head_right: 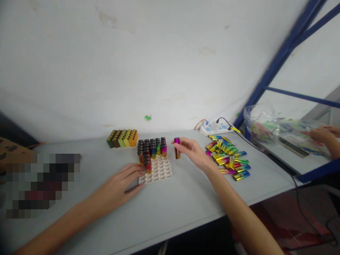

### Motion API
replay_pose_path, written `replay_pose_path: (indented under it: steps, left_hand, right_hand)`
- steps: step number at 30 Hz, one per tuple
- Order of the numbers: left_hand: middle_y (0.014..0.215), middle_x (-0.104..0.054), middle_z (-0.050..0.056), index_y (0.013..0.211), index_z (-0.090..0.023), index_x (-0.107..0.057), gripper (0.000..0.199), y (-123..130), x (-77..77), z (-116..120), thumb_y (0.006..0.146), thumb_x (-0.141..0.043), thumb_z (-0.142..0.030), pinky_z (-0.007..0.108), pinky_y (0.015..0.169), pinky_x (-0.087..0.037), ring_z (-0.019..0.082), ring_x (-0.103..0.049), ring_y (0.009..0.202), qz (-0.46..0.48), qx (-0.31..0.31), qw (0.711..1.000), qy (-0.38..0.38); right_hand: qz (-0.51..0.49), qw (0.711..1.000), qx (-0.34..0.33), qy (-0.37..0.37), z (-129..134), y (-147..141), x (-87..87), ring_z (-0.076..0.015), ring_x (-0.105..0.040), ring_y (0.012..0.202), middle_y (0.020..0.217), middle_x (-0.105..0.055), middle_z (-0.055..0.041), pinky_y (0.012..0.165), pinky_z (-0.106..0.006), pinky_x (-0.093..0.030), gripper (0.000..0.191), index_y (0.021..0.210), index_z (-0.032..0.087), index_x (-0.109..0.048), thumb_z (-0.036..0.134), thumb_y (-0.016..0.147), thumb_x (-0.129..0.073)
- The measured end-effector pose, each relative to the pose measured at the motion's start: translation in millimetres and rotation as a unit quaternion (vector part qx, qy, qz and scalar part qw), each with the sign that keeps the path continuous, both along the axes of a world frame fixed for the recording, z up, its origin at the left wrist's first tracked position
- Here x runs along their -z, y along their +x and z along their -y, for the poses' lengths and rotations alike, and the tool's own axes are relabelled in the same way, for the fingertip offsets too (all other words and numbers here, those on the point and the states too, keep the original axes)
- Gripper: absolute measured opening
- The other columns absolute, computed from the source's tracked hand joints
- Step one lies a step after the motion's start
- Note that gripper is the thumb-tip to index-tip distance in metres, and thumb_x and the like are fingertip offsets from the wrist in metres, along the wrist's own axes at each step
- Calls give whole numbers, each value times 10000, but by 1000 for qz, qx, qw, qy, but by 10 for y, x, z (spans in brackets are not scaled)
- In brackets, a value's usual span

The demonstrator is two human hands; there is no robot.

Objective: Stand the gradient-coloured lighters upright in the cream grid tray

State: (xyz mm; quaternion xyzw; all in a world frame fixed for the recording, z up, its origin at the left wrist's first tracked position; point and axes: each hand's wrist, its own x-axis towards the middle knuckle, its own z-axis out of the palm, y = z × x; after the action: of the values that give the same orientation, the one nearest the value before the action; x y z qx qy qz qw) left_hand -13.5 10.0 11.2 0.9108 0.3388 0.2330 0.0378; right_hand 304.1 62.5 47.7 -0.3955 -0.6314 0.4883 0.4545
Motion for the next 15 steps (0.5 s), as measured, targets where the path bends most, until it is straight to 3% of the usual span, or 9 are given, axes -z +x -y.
replay_pose_path:
  steps: [2,4,7,10,15]
  left_hand:
    - [1211,-713,101,1174,-189,-658,185,-1,6,-2,996,-654,-240,439,1076,-587,268,-650,1238,-2,1,1000,-1]
    - [1206,-714,99,1171,-193,-658,179,-1,12,-4,998,-650,-238,437,1079,-584,266,-649,1240,0,2,1000,-2]
    - [1210,-712,93,1160,-204,-662,165,-3,15,-6,1001,-645,-247,434,1092,-574,263,-643,1247,0,3,1000,-6]
    - [1210,-707,101,1156,-190,-662,162,-3,19,-9,1009,-636,-254,439,1088,-573,268,-640,1243,-3,4,1000,-3]
    - [1221,-696,121,1184,-161,-651,195,-4,26,-19,1020,-624,-263,458,1082,-576,279,-637,1242,-11,5,1000,7]
  right_hand:
    - [-33,999,-39,-18,11,-75,22,-182,-696,875,999,-739,-59,805,-346,-581,390,1010,211,-632,594,948,-676]
    - [-55,996,-65,-38,51,-145,61,-153,-654,724,890,-696,-13,681,-314,-576,395,991,244,-534,627,965,-628]
    - [-62,994,-62,-64,107,-231,119,-99,-411,503,708,-492,78,447,-208,-378,425,1027,269,-493,671,951,-609]
    - [-65,993,-32,-92,104,-294,170,-90,-223,481,634,-299,94,432,-204,-195,520,904,239,-520,758,940,-501]
    - [-67,989,12,-133,86,-358,224,-88,-132,468,549,-214,88,445,-246,-126,535,620,246,-357,693,902,-443]
